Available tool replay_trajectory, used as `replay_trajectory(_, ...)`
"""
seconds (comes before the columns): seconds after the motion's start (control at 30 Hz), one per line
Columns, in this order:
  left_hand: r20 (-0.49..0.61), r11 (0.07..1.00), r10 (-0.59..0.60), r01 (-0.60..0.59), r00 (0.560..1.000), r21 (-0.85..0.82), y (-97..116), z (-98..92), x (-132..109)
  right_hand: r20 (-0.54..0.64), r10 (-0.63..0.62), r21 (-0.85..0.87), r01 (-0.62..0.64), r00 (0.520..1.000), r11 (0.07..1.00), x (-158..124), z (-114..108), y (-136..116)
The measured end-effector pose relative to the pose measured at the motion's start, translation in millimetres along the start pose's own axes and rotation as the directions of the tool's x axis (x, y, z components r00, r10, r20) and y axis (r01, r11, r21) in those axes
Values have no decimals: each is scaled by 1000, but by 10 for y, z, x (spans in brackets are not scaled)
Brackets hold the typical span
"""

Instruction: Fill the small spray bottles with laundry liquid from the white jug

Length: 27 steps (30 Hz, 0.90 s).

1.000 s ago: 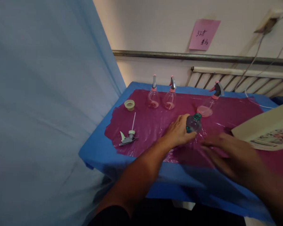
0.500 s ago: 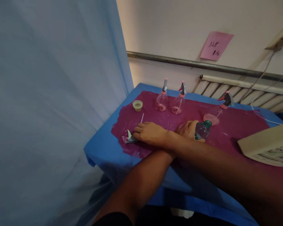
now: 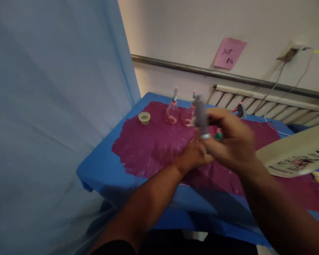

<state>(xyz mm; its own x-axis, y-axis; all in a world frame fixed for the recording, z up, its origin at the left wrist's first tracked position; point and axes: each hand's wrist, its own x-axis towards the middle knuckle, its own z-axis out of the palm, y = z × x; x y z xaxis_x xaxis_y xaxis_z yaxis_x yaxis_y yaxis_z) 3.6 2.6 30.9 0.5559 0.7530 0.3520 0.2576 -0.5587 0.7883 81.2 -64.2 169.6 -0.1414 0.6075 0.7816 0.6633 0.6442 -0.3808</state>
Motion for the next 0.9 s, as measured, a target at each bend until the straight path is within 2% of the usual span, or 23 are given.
replay_trajectory(0.03, 61, 999, 37, -36, 997, -9, -3, -19, 16, -135, 47, 42, -42, 990, 998, -10, -214, -17)
replay_trajectory(0.1, 149, 998, 63, -66, 987, 10, -10, -50, 54, -344, 129, 49, -119, 930, 992, -34, -563, -47)
replay_trajectory(0.13, 175, 998, 53, -59, 983, 28, -10, -61, 73, -405, 155, 29, -156, 901, 987, -51, -691, -57)
replay_trajectory(0.2, 207, 998, 26, -39, 978, 57, -2, -77, 102, -445, 208, -13, -239, 871, 971, -97, -856, -57)
replay_trajectory(0.33, 207, 997, 37, -50, 978, 56, 35, -105, 119, -403, 266, -21, -300, 876, 954, -201, -924, 16)
replay_trajectory(0.43, 205, 997, 38, -50, 978, 55, 53, -120, 107, -348, 279, 14, -293, 895, 956, -250, -859, 131)
replay_trajectory(0.5, 191, 998, 26, -38, 981, 59, 48, -120, 98, -298, 330, 33, -335, 896, 942, -284, -786, 255)
replay_trajectory(0.67, 186, 996, 69, -78, 980, 44, 18, -105, 95, -114, 525, 142, -509, 843, 849, -507, -544, 734)
replay_trajectory(0.8, 190, 997, 43, -54, 981, 56, 25, -101, 93, -46, 583, 255, -555, 811, 792, -756, -385, 1048)
replay_trajectory(0.9, 197, 998, 34, -44, 980, 48, 25, -100, 88, -31, 584, 267, -556, 811, 787, -858, -342, 1120)
